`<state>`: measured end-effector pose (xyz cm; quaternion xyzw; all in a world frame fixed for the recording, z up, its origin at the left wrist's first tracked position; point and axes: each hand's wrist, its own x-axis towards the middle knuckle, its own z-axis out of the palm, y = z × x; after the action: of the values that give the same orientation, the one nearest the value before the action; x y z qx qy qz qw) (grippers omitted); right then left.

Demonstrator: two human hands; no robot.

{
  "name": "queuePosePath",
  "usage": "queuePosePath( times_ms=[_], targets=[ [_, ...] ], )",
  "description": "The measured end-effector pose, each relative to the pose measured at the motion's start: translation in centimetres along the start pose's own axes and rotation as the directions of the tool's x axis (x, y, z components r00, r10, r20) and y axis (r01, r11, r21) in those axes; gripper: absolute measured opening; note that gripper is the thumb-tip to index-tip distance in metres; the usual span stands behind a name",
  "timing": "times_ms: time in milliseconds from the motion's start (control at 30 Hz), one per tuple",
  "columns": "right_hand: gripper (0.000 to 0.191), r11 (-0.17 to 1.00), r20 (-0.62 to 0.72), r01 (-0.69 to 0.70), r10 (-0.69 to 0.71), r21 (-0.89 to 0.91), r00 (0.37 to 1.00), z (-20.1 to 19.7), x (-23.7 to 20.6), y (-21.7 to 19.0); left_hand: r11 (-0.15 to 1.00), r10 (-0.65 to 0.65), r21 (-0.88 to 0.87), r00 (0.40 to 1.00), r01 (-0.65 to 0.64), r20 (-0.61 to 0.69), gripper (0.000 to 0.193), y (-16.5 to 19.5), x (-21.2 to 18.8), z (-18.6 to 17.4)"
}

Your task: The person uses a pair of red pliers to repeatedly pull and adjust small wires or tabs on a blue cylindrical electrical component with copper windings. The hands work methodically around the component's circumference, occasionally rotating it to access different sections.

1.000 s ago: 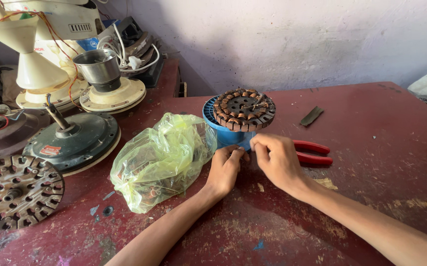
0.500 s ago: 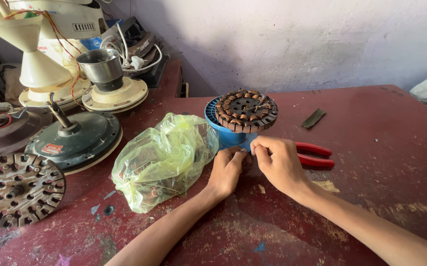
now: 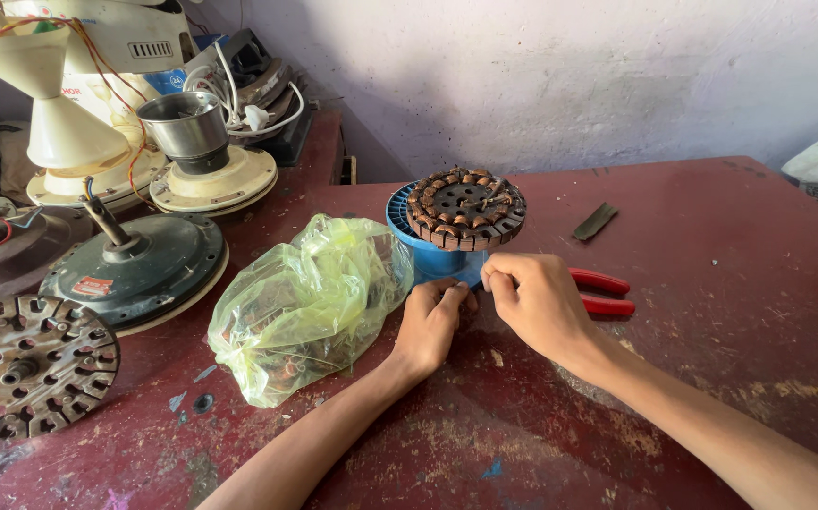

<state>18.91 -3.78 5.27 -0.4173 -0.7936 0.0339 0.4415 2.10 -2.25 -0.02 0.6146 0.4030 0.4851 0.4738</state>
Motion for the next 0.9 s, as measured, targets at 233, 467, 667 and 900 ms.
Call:
queuePosePath(
  times_ms=[233,467,667,900],
  targets=[
    [0.023,0.884,-0.017,-0.190,0.218,0.426,0.976,0.3,-0.4,0.5,0.999,-0.027,-0.021,0.999,0.027,0.019,0.037,0.3,-0.2,0.0],
    [0.023,0.609,0.127,-0.505,0.555,0.611,0.822,-0.1,-0.3,1.1,0.999,-0.030,0.015,0.999,0.029,0.024,0.037,0.6,-0.3,0.0],
    [0.024,0.636,0.107,-0.354,0.393,0.685,0.913,0.0,-0.5,1.1,0.999,-0.039,0.004,0.999,0.039,0.024,0.036,0.6,-0.3,0.0],
    [0.021,0.595,0.016,-0.258,0.381,0.761,0.924,-1.8,0.4,1.3,0.999,-0.033,-0.006,0.999,0.033,0.028,0.036,0.1,-0.2,0.0]
  ],
)
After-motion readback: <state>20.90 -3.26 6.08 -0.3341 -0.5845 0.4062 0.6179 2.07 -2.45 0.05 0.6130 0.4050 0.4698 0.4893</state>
